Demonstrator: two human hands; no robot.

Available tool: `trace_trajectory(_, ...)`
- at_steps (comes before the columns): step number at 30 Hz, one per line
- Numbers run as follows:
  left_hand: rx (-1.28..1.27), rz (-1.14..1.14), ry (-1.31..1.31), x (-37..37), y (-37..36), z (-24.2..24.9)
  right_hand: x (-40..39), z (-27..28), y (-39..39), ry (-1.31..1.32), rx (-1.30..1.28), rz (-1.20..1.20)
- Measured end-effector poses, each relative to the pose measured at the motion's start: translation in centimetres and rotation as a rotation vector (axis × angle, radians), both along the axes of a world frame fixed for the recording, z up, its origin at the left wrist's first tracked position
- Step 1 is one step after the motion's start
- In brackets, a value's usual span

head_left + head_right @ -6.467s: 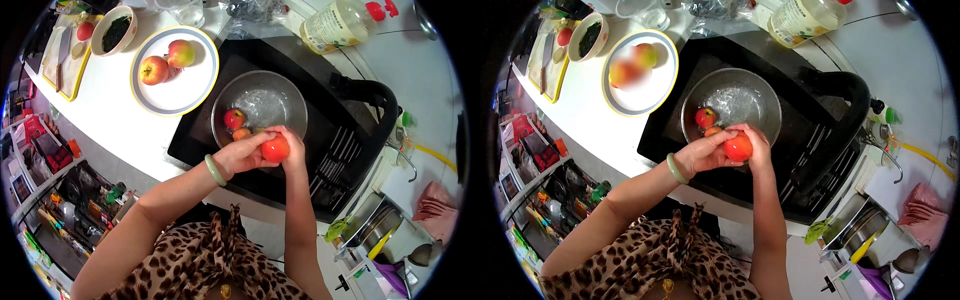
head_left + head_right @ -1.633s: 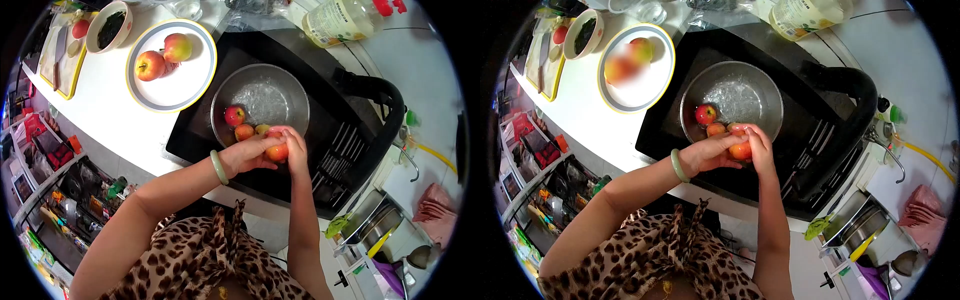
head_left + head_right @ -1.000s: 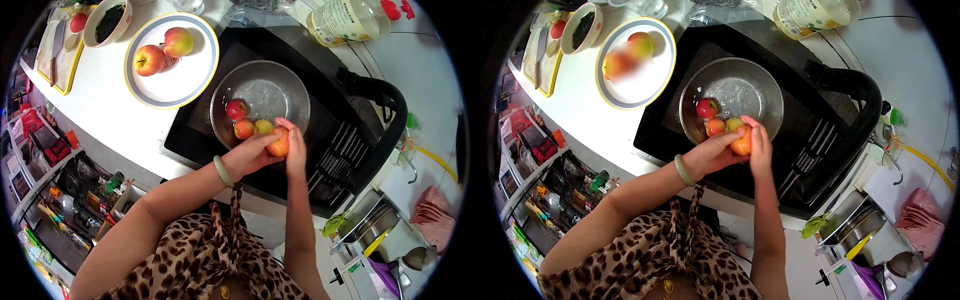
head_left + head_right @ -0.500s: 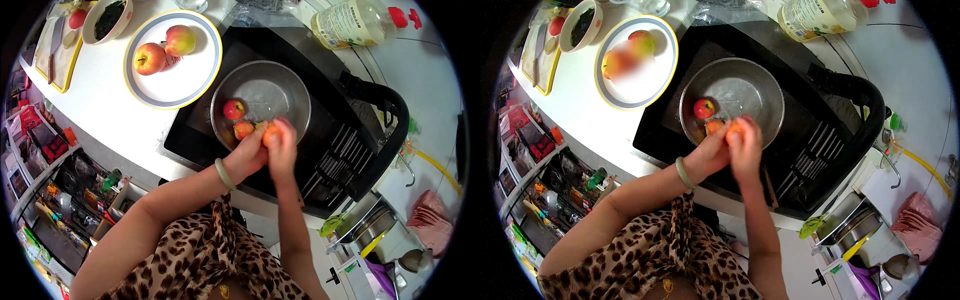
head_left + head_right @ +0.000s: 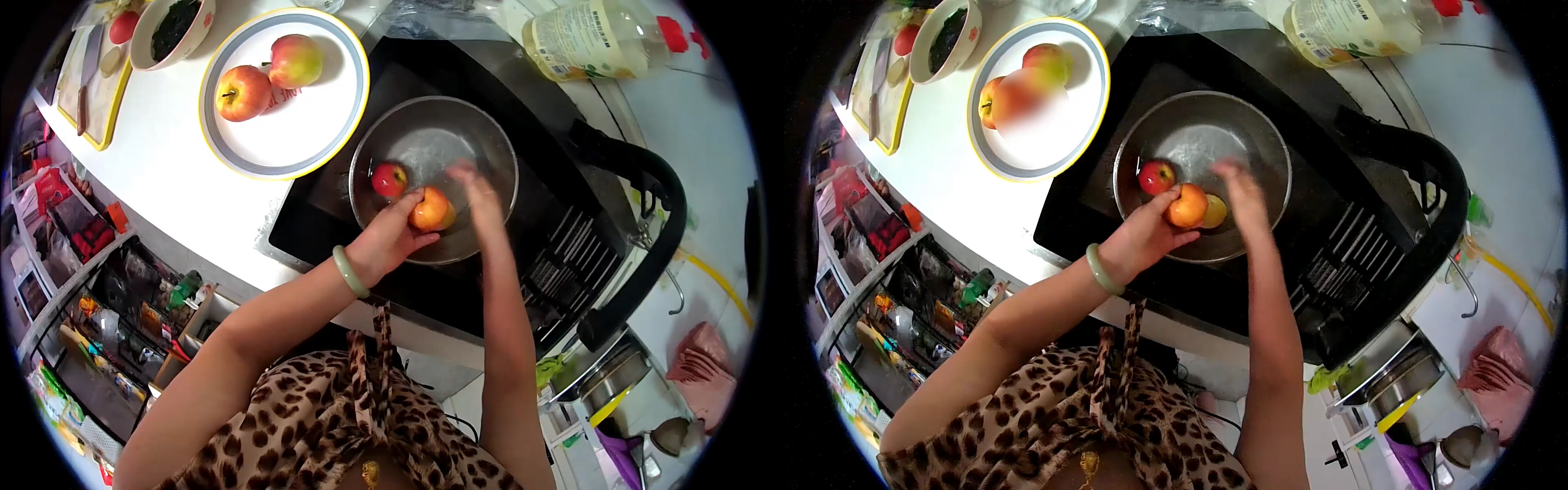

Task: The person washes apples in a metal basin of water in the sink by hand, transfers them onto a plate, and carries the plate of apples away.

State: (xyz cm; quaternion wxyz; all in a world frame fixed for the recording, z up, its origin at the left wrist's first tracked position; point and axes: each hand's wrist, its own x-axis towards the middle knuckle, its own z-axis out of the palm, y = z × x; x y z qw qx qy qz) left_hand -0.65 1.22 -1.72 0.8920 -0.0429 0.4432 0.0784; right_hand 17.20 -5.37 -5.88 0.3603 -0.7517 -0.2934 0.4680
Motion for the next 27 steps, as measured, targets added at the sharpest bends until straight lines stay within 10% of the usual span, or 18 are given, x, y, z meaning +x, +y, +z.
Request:
trace_trajectory(4,0.097,0.057,0.099,-1.1,1.4,-0.3,1.0,-4.5,1.9,0.244,-0.053,-0.676)
trace_trajectory(8,0.111,0.086,0.215,-0.6,2.2,-0.8,0.1,-5.9,0.2,0.96,-0.046,-0.726)
trace_trajectory(12,0.048,0.069,0.049,0.5,1.7,-1.5,-2.6,7.2,-0.5,0.482,-0.004,-0.158)
trace_trajectory(18,-0.012,-0.016,-0.275,3.1,-1.6,3.7,-5.9,8.2,-2.1,-0.62,0.362,-0.014)
trace_trajectory(21,0.12,-0.259,-0.28,2.6,-1.3,4.0,-4.7,6.9,-3.0,0.046,0.31,-0.504)
trace_trajectory(24,0.227,-0.351,-0.277,2.6,-1.9,3.7,-3.1,7.1,-3.2,0.576,0.221,-0.471)
trace_trajectory(27,0.184,-0.231,-0.268,2.9,-2.4,3.4,-4.0,7.8,-3.5,0.321,0.175,-0.466)
